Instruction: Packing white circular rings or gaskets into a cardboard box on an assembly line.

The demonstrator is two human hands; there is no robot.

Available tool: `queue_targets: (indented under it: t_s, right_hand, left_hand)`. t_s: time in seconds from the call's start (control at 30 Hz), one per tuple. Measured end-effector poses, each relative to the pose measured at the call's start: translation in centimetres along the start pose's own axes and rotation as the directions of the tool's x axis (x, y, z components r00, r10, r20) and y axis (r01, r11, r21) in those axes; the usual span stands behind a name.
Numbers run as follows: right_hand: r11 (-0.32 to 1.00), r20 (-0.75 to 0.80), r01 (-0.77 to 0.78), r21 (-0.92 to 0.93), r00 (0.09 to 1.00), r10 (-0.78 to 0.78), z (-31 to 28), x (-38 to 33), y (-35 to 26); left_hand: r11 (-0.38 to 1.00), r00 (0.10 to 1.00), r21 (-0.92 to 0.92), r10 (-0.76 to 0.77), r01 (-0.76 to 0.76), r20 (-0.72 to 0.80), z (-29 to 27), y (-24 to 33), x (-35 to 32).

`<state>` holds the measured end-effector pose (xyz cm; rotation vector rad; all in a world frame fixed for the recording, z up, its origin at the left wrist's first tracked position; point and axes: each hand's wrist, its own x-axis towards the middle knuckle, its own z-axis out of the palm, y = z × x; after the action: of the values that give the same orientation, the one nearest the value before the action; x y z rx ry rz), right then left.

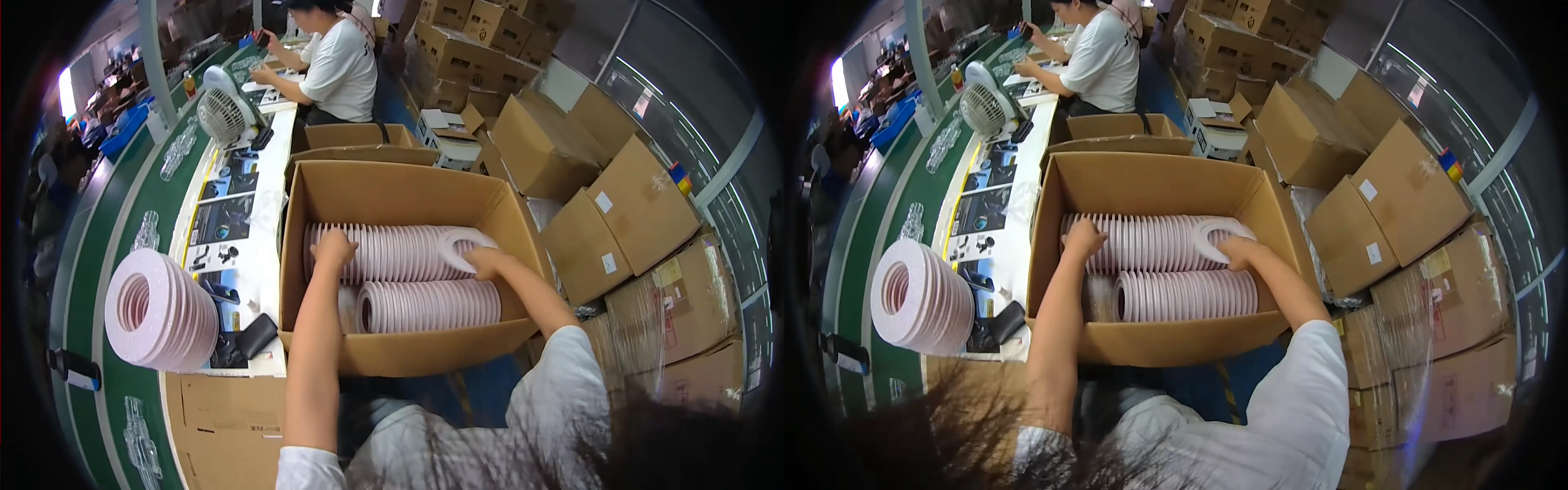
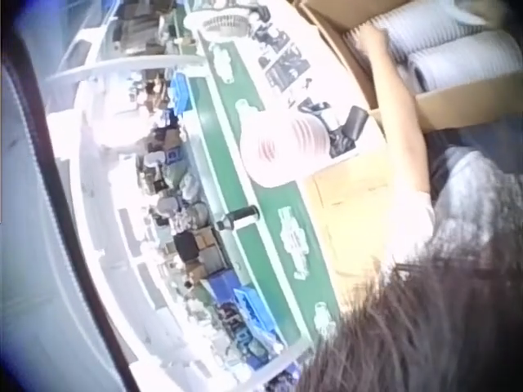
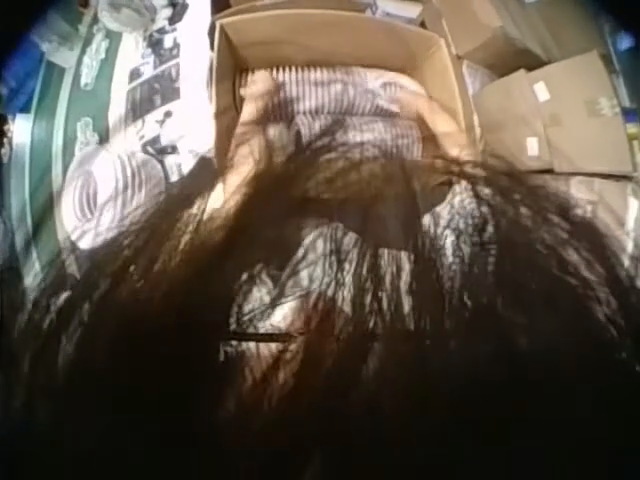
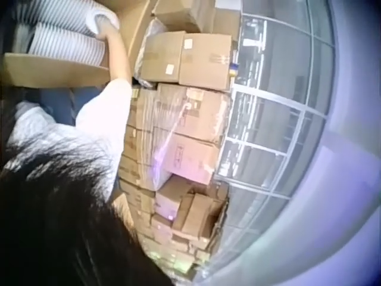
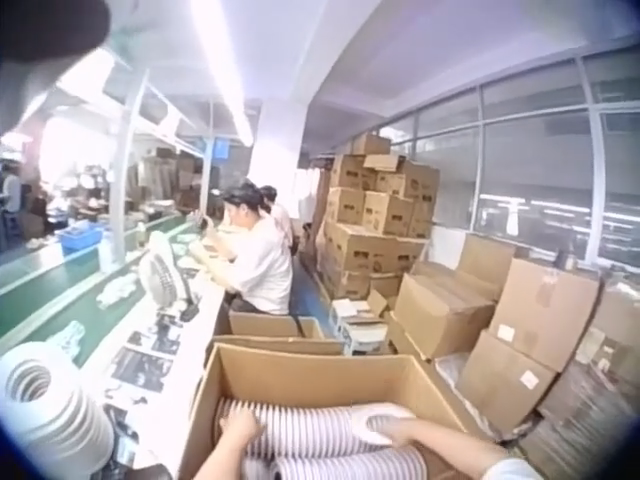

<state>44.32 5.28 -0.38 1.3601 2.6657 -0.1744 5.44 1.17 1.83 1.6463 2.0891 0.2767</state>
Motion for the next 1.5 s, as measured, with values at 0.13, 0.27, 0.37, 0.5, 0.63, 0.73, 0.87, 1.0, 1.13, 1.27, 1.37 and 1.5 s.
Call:
queue_targets:
  t_s: [0.13, 0.27, 0.37, 0.5, 0.63, 0.73, 0.87, 1.0, 1.13, 1.27, 1.37, 1.5]
  right_hand:
    - [0.889, -0.431, -0.041, 0.456, 0.864, 0.261, 0.1, 2.0, -1.6]
    - [0.999, 0.298, -0.01, -0.045, 0.954, 0.023, 1.2, 0.5, 0.7]
    - [0.865, -0.557, -0.206, 0.456, 0.692, 0.459, 0.6, 1.4, -0.7]
    - [0.963, -0.611, -0.224, 0.149, 0.745, 0.267, -0.7, 0.5, -1.1]
    - [0.987, 0.152, -0.052, -0.152, 0.986, 0.075, -0.3, 0.4, -1.0]
    - [0.962, -0.55, -0.156, 0.222, 0.795, 0.256, 0.3, 1.2, -1.3]
    - [0.997, 0.329, -0.008, -0.074, 0.944, 0.032, 1.0, 2.1, -1.0]
    - [0.858, -0.381, -0.153, 0.489, 0.848, 0.369, 1.8, 0.9, -3.9]
    - [0.979, 0.139, -0.012, 0.204, 0.99, -0.017, 1.1, 2.5, -0.7]
    - [0.944, -0.305, -0.107, 0.313, 0.93, 0.206, 0.8, 1.8, -3.1]
    - [0.967, -0.348, -0.098, 0.234, 0.921, 0.177, -0.3, 1.8, -2.5]
    - [0.988, 0.217, -0.046, 0.149, 0.976, 0.013, 1.8, 1.3, -2.8]
  left_hand:
    - [0.997, 0.997, -0.03, -0.076, 0.077, 0.029, -0.1, -0.8, -0.2]
    - [0.995, 0.998, -0.096, 0.022, -0.027, -0.059, -1.0, 0.2, -0.8]
    - [0.993, 0.959, -0.114, -0.038, 0.006, -0.282, 0.0, 0.1, 0.4]
    - [0.987, 0.914, -0.067, 0.109, -0.146, -0.39, 0.5, -0.7, 0.1]
    - [0.991, 0.954, -0.121, 0.013, -0.052, -0.3, -0.1, 0.0, 0.1]
    - [0.998, 0.954, 0.011, 0.066, -0.066, -0.293, 1.2, -0.2, -0.1]
    - [1.0, 0.999, 0.002, 0.026, -0.026, -0.02, 0.6, 0.5, -0.1]
    - [1.0, 1.0, -0.017, 0.0, 0.0, 0.022, 0.5, 1.3, -0.6]
    - [0.998, 0.985, 0.029, 0.05, -0.055, 0.163, 0.2, 2.7, -0.6]
    - [0.998, 0.998, 0.038, 0.045, -0.046, 0.042, 0.4, 1.2, -1.0]
    - [0.98, 0.982, 0.2, -0.015, -0.024, 0.187, -0.6, 2.0, -1.2]
    - [0.871, 0.981, 0.476, 0.038, -0.125, 0.188, 0.1, 2.5, -1.9]
